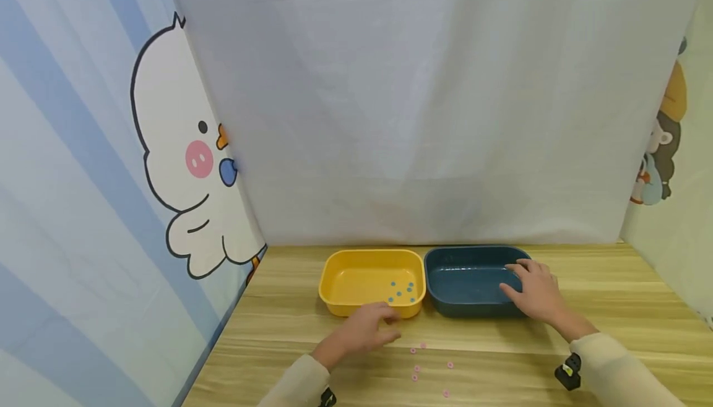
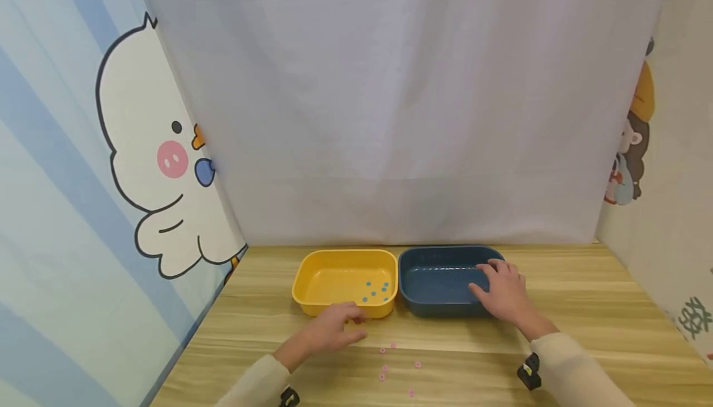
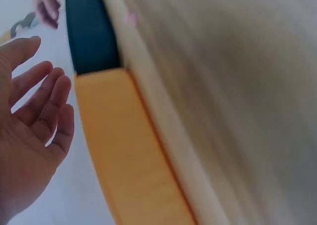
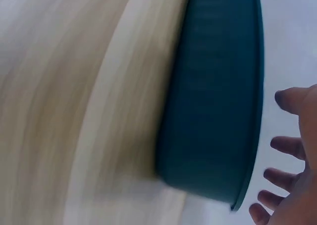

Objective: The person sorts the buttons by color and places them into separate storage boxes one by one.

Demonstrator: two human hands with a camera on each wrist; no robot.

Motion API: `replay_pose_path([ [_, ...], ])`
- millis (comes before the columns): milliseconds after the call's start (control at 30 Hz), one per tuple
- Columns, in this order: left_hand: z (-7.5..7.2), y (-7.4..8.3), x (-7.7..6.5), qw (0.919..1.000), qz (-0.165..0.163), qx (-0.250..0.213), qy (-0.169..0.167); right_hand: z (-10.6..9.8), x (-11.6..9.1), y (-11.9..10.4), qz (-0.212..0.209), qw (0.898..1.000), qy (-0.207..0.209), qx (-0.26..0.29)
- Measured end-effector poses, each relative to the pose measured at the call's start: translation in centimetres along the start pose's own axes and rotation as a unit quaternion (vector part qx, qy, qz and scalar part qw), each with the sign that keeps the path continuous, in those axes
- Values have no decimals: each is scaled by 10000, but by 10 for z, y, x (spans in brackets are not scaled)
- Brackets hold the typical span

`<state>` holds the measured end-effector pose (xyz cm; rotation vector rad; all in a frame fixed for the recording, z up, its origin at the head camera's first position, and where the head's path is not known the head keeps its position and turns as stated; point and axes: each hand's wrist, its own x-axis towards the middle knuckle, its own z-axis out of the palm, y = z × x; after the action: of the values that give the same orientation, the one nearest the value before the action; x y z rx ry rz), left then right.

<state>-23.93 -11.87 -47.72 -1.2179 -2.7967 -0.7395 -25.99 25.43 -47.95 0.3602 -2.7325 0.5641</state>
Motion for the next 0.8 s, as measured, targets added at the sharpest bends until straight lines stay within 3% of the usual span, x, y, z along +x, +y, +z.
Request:
replay_pose_path([
  [167,21,8,1,9963,194,-145,-820,-1,-4,18,299,9993,-193,-65],
  [367,39,13,-2,9904,482,-34,-1296,6,-8,35,525,9973,-513,38],
  [467,47,10,-3,9877,723,-80,-1381,9,-10,39,584,9962,-609,207],
  [800,53,7,1,9848,953,237,-1433,10,-12,42,663,9924,-810,654],
])
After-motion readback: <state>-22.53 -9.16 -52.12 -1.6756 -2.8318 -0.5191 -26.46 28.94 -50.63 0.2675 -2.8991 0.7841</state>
